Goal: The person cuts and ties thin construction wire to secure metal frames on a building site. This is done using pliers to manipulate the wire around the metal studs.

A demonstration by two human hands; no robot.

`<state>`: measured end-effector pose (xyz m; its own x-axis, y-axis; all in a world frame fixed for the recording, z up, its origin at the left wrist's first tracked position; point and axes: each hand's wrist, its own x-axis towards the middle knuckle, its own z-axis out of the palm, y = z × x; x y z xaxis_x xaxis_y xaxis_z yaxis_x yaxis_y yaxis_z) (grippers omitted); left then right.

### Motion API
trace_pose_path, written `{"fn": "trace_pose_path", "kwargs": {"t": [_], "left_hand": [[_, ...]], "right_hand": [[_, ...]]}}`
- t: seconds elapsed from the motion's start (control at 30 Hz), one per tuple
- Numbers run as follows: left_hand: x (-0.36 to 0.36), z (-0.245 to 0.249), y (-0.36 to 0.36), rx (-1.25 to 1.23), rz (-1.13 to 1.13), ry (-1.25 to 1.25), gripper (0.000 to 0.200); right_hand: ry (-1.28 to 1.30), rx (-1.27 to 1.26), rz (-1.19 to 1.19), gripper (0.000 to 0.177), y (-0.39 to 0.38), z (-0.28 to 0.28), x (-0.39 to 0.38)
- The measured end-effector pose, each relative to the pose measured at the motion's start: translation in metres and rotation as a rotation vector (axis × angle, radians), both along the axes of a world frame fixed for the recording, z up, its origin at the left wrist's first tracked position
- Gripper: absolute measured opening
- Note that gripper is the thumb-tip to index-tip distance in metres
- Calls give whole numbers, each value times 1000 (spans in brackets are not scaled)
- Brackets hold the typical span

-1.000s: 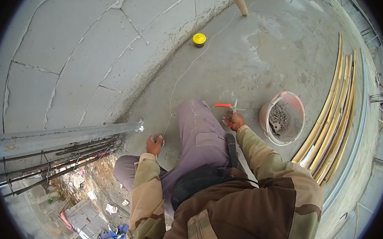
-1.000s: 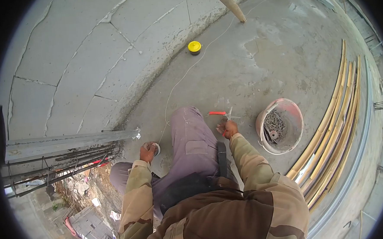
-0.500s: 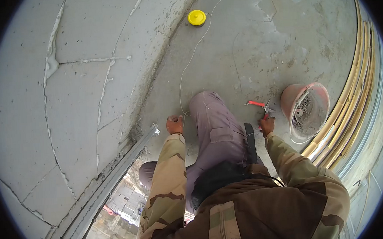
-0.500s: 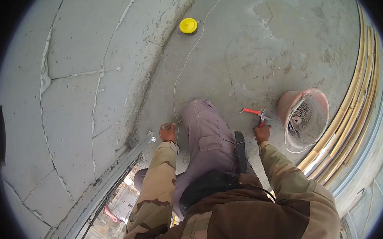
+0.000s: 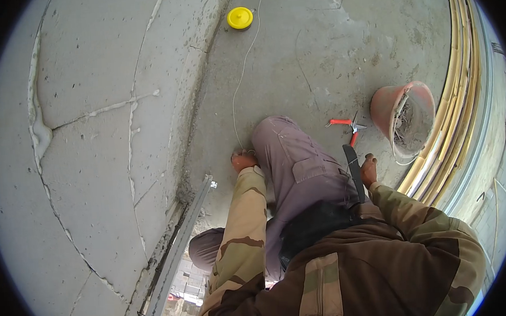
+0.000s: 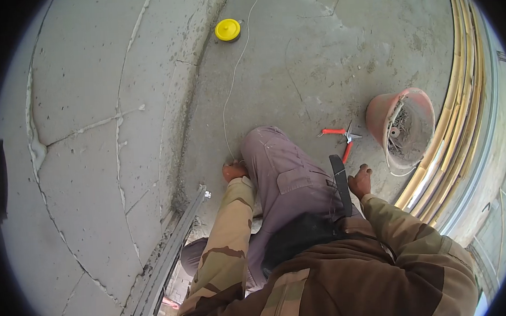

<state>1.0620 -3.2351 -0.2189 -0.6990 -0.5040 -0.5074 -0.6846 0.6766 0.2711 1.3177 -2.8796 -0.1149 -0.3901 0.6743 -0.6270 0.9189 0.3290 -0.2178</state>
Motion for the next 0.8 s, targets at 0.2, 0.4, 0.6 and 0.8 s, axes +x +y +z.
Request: {"fn": "trace_pose_path", "kwargs": {"t": [0.2,0.4,0.6,0.8], "left_hand": [[-6,26,-35,163,14,150,13],[14,43,-79,712,281,433,26],[19,120,-123,1085,-65,259,11],[52,202,-155,1698,139,618,11]], "right_hand": [[145,109,251,54,17,5,-31],[516,74,270,48,-13,28,-103],[789,-82,296,39,-84,62,-165],[755,-33,509,35,-150,67,-161]]}}
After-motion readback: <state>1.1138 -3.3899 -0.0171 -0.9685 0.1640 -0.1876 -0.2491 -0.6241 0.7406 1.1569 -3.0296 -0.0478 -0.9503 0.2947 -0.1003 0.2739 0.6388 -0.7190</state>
